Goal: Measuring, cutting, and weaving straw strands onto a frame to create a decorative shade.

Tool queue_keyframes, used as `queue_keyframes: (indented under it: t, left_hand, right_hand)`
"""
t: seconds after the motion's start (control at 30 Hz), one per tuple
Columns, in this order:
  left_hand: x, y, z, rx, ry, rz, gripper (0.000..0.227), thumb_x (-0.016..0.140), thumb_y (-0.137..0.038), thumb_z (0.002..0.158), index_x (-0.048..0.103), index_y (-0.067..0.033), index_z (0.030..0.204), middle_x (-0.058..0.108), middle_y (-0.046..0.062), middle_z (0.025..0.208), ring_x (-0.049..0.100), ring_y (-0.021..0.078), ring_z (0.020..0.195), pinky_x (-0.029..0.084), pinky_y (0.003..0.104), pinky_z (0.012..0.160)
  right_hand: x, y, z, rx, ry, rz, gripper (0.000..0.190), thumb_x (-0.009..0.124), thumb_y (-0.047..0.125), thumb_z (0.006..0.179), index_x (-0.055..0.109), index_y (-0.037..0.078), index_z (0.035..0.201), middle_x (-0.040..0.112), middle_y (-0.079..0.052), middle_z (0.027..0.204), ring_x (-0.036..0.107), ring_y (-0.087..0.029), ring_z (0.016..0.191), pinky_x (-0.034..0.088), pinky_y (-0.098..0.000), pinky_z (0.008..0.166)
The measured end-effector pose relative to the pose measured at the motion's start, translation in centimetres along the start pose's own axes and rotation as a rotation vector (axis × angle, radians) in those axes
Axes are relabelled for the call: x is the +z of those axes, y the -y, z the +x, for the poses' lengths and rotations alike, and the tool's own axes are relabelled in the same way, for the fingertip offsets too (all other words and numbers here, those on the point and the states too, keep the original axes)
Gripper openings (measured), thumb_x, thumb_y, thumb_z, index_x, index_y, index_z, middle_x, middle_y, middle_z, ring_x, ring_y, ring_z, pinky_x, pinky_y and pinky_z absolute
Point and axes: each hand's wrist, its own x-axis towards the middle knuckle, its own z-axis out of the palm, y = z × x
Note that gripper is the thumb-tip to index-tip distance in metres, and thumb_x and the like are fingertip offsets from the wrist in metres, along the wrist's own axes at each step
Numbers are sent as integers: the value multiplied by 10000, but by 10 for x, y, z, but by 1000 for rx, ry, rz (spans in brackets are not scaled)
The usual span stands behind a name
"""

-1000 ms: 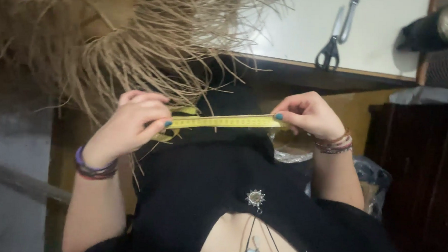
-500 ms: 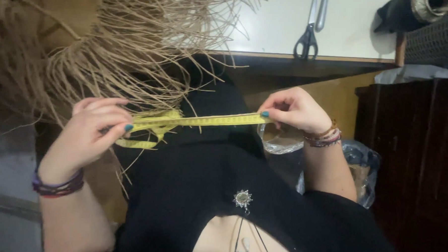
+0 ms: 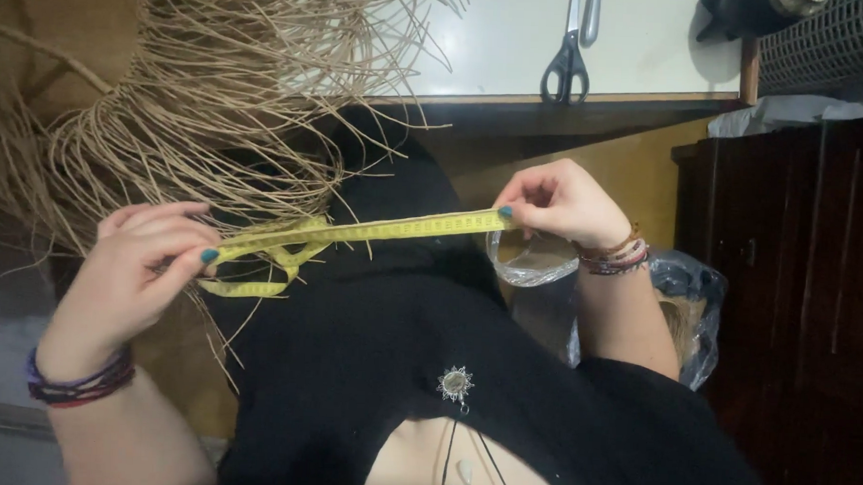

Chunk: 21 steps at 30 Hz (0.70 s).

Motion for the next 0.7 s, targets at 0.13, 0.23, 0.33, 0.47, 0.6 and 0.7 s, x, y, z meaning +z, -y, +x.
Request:
queue_keyframes:
  t: [0.13, 0.23, 0.33, 0.47, 0.6, 0.7]
  left_hand:
    - [-6, 3, -5, -62, 14, -4, 276, 543, -248, 1024, 745, -186, 845, 760, -93, 1072, 616, 205, 1352, 256, 456, 1175]
    - [-9, 7, -9, -88, 19, 14, 311, 527, -243, 1034, 746, -176, 823, 762, -80, 1093, 615, 205, 1358, 263, 454, 1177]
    - [-11, 11, -14, -114, 20, 21, 317, 528, -233, 1030, 756, -174, 818, 766, -70, 1108, 618, 204, 1355, 278, 457, 1190]
    - [-12, 10, -14, -150, 20, 27, 314, 531, -223, 1027, 785, -160, 853, 774, -53, 1120, 626, 211, 1337, 284, 473, 1200]
    - [-11, 13, -14, -166, 31, 28, 362, 510, -239, 1028, 793, -149, 821, 777, -39, 1131, 628, 212, 1326, 296, 490, 1200]
    - [-11, 13, -13, -160, 51, 40, 400, 483, -286, 1035, 810, -152, 848, 779, -23, 1151, 624, 218, 1318, 301, 513, 1205]
  right_hand:
    - [-6, -8, -7, 46, -56, -6, 172, 678, 176, 915, 788, 52, 961, 748, -46, 712, 656, -79, 532, 491, -172, 480]
    - [-8, -10, -10, 33, -54, -5, 172, 675, 174, 919, 789, 54, 963, 742, -45, 690, 657, -80, 531, 505, -174, 492]
    - [-9, -12, -12, 10, -48, 9, 185, 664, 178, 923, 790, 52, 974, 752, -46, 715, 668, -80, 548, 528, -177, 519]
    - [-8, -13, -10, -26, -59, 5, 176, 656, 162, 928, 787, 53, 971, 774, -57, 807, 699, -87, 585, 562, -174, 544]
    - [-4, -15, -8, -36, -80, 3, 191, 653, 195, 940, 783, 59, 975, 753, -51, 783, 675, -85, 549, 519, -172, 491]
    - [-1, -20, -6, -47, -116, -12, 185, 666, 197, 933, 788, 67, 984, 753, -41, 806, 636, -74, 555, 501, -173, 505]
